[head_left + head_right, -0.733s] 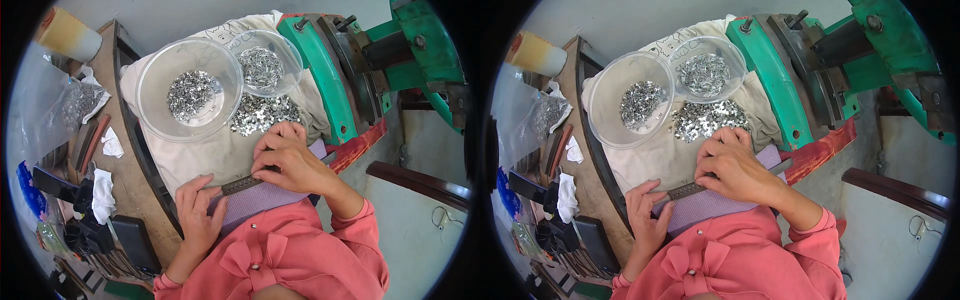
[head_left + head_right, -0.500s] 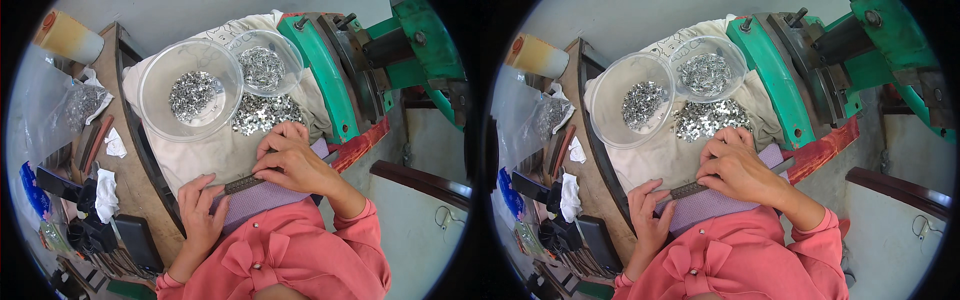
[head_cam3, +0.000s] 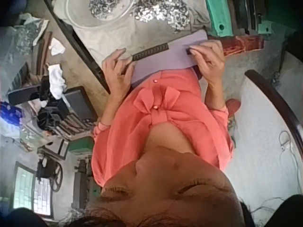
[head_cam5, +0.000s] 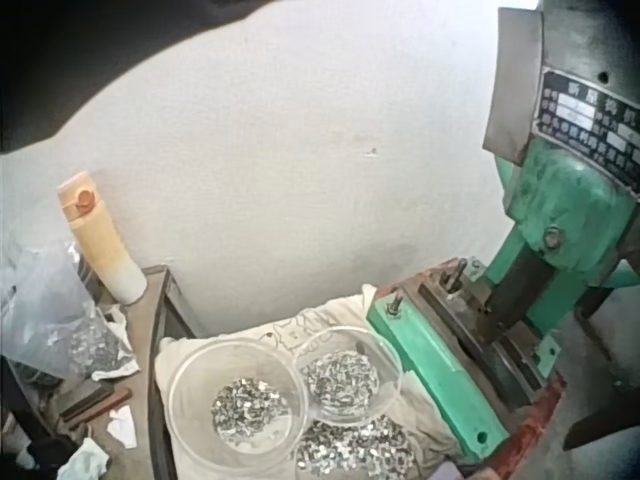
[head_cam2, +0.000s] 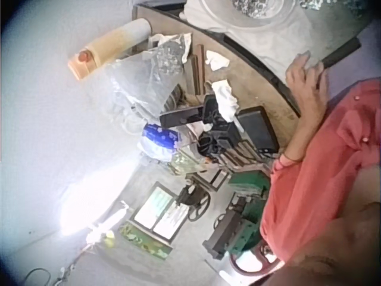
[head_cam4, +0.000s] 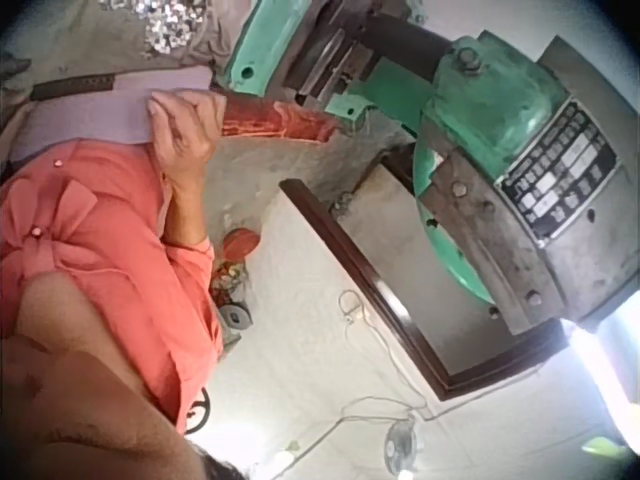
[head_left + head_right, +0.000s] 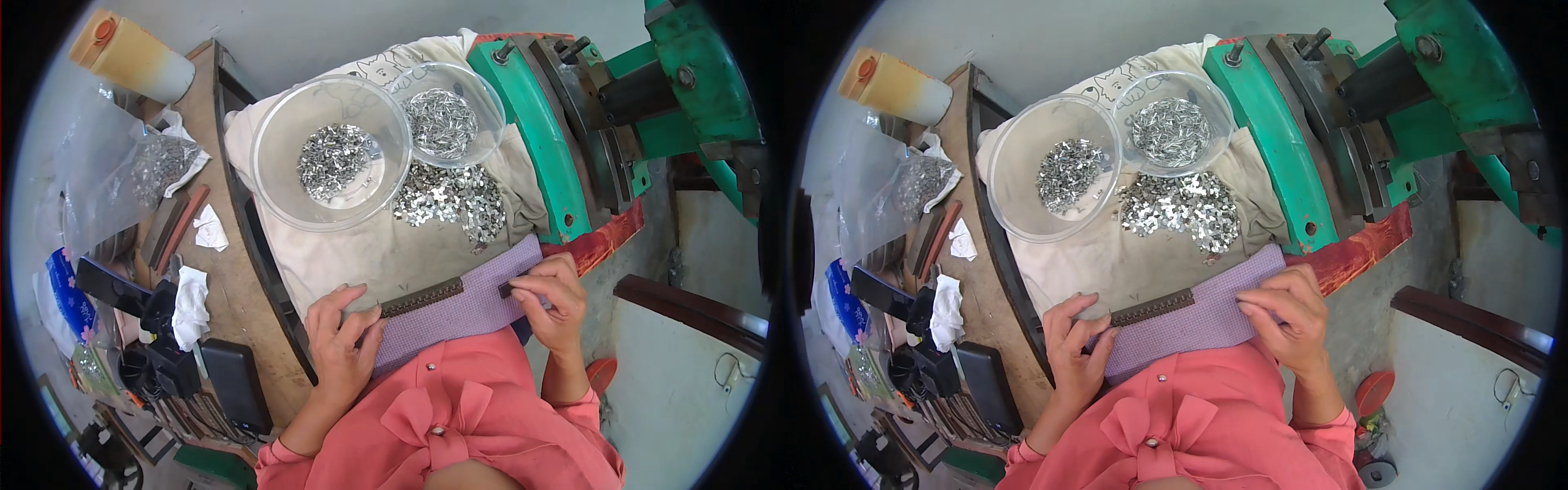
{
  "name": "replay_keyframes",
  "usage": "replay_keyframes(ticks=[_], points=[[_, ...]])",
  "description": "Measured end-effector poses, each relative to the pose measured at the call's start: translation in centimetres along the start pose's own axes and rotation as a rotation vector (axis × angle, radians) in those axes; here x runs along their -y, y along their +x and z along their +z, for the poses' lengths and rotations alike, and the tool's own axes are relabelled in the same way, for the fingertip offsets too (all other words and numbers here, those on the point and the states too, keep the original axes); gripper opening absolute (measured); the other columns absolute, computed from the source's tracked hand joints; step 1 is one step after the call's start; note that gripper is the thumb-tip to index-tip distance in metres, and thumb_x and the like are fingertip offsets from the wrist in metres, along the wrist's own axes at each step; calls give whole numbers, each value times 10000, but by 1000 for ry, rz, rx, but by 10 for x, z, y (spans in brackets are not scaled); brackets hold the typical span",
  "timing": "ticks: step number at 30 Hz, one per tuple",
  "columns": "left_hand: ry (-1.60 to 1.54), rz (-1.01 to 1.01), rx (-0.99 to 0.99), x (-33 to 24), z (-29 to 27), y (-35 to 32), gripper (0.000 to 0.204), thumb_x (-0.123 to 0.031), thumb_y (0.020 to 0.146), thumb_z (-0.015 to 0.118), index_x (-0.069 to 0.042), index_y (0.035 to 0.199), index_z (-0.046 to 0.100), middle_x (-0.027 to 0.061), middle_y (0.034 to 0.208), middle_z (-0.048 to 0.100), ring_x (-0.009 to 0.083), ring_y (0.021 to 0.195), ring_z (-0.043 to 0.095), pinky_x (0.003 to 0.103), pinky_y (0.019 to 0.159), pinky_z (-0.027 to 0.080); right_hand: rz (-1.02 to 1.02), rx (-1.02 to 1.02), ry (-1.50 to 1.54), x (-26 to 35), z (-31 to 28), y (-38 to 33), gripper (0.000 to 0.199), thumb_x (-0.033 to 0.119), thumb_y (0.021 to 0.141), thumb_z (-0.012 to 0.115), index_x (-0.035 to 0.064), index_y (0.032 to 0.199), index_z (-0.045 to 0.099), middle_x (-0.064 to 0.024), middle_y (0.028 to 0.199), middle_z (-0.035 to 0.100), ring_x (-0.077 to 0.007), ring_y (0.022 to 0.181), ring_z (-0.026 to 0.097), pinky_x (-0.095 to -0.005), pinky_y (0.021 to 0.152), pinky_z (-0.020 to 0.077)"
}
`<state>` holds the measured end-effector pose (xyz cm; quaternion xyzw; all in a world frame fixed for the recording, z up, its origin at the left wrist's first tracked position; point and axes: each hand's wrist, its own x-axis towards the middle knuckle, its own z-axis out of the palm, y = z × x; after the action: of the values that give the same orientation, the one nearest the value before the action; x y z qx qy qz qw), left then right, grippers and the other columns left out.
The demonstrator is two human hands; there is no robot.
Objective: The person picks small silver metal pieces from a container and places them into slots on a metal strip. They then insert the strip into a green press machine and operate the lever to press the parts. The person repeats this process of loading the strip and pressing it multiple times.
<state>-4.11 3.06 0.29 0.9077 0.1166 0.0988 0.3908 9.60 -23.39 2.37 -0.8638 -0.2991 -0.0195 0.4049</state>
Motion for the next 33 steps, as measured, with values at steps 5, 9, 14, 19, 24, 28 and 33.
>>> replay_keyframes(ticks=[5,9,14,19,24,28,33], points=[[0,22,-11,0,1,-1,250,17,695,821,-48,904,699,124,1226,656,360,1178,574,440,966,459,154,-38,-123,-13,-7,-18,270,63,723,821,76,989,781,-57,993,645,-232,924,563,-340,778,466],[9,12,-5,-1,2,-2,232,7,708,816,-45,901,699,121,1226,655,349,1180,571,431,971,452,214,-45,-194,-20,-7,-21,337,98,718,836,74,1049,771,-80,1110,632,-255,1012,548,-359,860,471],[17,9,-7,0,2,-1,211,-16,724,811,-39,902,701,119,1222,656,328,1158,567,421,970,448,203,25,-224,-26,-16,-20,381,125,705,853,90,1075,770,-74,1135,628,-264,1062,534,-372,892,465],[7,16,-17,0,3,0,208,-20,725,805,-38,905,704,117,1212,660,319,1126,568,414,954,449,232,91,-208,-24,-26,-16,393,128,700,859,107,1083,774,-65,1146,633,-264,1068,539,-367,887,475],[22,16,-20,-1,2,1,210,-18,721,802,-38,907,705,124,1206,660,320,1111,568,414,944,448,279,165,-123,-29,-37,-15,412,115,692,865,116,1095,781,-73,1146,635,-257,1071,559,-351,862,493],[26,10,-15,0,4,-1,218,-20,720,805,-39,913,703,129,1210,656,324,1110,567,417,944,448,248,191,-130,-33,-39,-15,409,102,690,868,113,1091,787,-75,1130,635,-251,1057,573,-345,841,500],[45,18,-18,-2,3,-1,238,-11,716,807,-42,924,697,130,1216,654,329,1112,566,418,944,450,292,186,-44,-37,-40,-14,395,69,694,865,101,1079,786,-66,1090,635,-227,1011,588,-315,763,520]])
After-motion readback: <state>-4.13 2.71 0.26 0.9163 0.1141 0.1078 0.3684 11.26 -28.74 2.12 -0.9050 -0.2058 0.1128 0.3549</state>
